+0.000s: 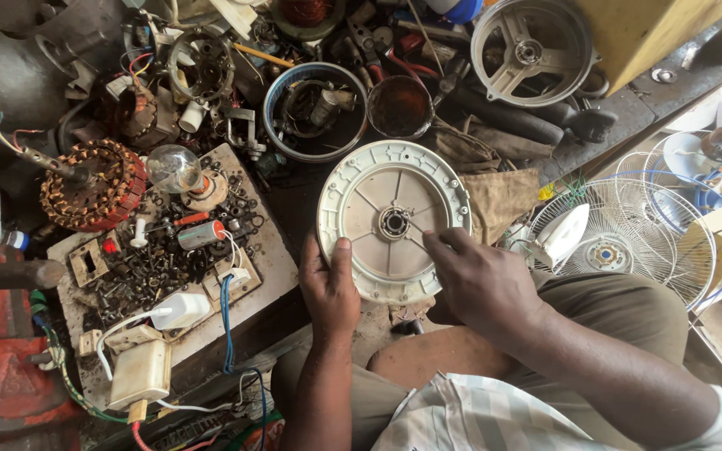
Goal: The person sits at a cluttered repair workbench and works on a round plastic fan rear cover, pressing and seating a bearing into the central hub by hand and with a screwdriver. They turn the cover, work the bearing from both sides, reach across the bench for parts, and reposition the cover on a cloth.
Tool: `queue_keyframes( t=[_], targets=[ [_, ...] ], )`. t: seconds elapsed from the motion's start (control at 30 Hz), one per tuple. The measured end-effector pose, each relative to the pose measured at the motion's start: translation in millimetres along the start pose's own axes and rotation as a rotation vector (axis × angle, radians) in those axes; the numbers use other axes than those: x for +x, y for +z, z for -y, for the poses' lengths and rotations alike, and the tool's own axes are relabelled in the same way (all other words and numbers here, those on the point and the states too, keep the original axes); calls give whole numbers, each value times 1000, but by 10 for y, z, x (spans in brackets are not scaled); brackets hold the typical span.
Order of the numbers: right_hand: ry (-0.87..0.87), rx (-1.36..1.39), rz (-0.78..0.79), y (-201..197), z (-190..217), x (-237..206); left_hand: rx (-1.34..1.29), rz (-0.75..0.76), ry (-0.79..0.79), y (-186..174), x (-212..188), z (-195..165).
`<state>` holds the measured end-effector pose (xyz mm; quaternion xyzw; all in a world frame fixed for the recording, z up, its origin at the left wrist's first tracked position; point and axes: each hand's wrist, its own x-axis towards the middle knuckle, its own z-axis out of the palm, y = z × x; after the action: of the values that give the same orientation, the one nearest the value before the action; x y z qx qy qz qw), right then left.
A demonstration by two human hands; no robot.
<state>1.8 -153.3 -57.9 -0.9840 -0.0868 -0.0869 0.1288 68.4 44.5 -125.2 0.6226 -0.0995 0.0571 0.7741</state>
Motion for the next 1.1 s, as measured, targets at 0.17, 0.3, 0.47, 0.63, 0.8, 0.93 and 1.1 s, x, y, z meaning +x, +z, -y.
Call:
queue_keyframes(
  t=[0.17,0.3,0.47,0.63,0.8,0.93,1.1],
  targets=[
    [81,-83,121,-89,103,135,326,33,115,12,83,-70],
    [31,-33,112,-102,12,118,382,78,14,55,126,-94],
    [-53,-9,142,-12,-247,37,444,131,64,34,122,-122],
    [-211,-20,-70,127,-458,59,419,130,-14,26,127,-124],
    [-252,28,-56,104,-601,140,460,147,19,12,130,-109],
    [-196,128,48,-119,-632,302,469,157,12,5,143,-112],
    [-112,29,261,-321,-385,497,456,170,16,17,141,-137]
  ],
)
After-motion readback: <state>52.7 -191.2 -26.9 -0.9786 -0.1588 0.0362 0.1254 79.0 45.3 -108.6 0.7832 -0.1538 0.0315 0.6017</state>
